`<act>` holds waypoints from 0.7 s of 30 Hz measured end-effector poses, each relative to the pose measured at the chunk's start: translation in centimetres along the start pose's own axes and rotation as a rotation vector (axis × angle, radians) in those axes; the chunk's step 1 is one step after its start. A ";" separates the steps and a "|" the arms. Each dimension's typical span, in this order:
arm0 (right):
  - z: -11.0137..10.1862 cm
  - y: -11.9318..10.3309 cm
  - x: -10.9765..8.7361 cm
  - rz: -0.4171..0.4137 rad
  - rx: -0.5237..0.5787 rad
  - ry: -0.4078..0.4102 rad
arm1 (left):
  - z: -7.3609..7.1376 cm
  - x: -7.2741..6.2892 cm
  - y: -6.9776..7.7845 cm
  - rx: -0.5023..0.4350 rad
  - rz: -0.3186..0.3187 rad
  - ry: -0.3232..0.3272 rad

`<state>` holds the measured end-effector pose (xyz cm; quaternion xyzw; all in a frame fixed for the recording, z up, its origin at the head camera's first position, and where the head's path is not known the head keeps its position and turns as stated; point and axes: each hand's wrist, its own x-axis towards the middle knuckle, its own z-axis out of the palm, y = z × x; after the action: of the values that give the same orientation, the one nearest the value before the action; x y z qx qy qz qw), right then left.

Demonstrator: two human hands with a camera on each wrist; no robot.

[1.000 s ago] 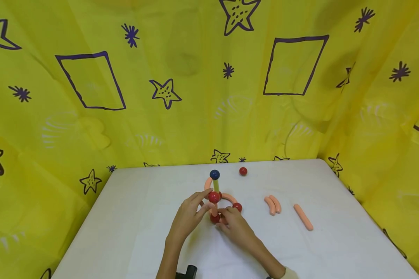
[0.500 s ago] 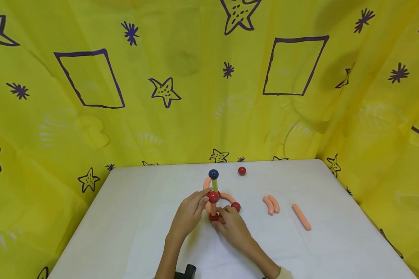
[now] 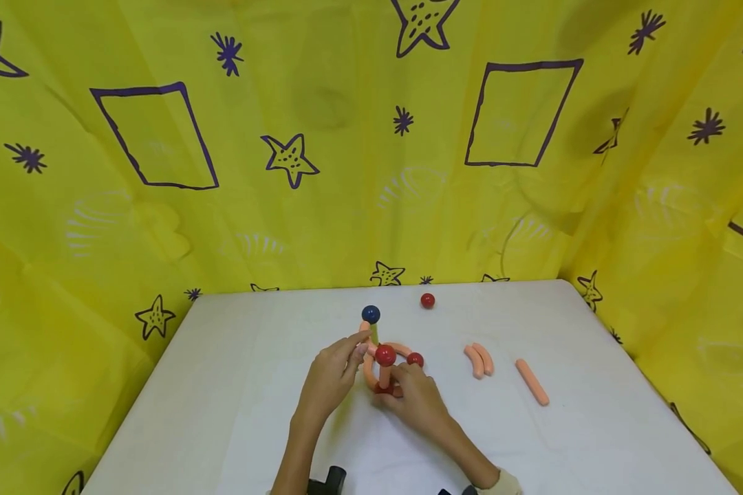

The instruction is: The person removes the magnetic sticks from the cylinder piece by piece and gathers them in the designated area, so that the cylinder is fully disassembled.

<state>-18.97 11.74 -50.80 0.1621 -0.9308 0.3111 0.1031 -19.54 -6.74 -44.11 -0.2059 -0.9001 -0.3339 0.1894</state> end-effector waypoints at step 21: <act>-2.1 1.8 0.4 -0.143 0.100 -0.133 | -0.5 0.2 0.1 -0.045 0.312 0.032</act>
<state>-19.83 14.31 -50.02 0.2533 -0.9049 0.3377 0.0545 -19.56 -6.94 -43.58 -0.3419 -0.8465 -0.3236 0.2485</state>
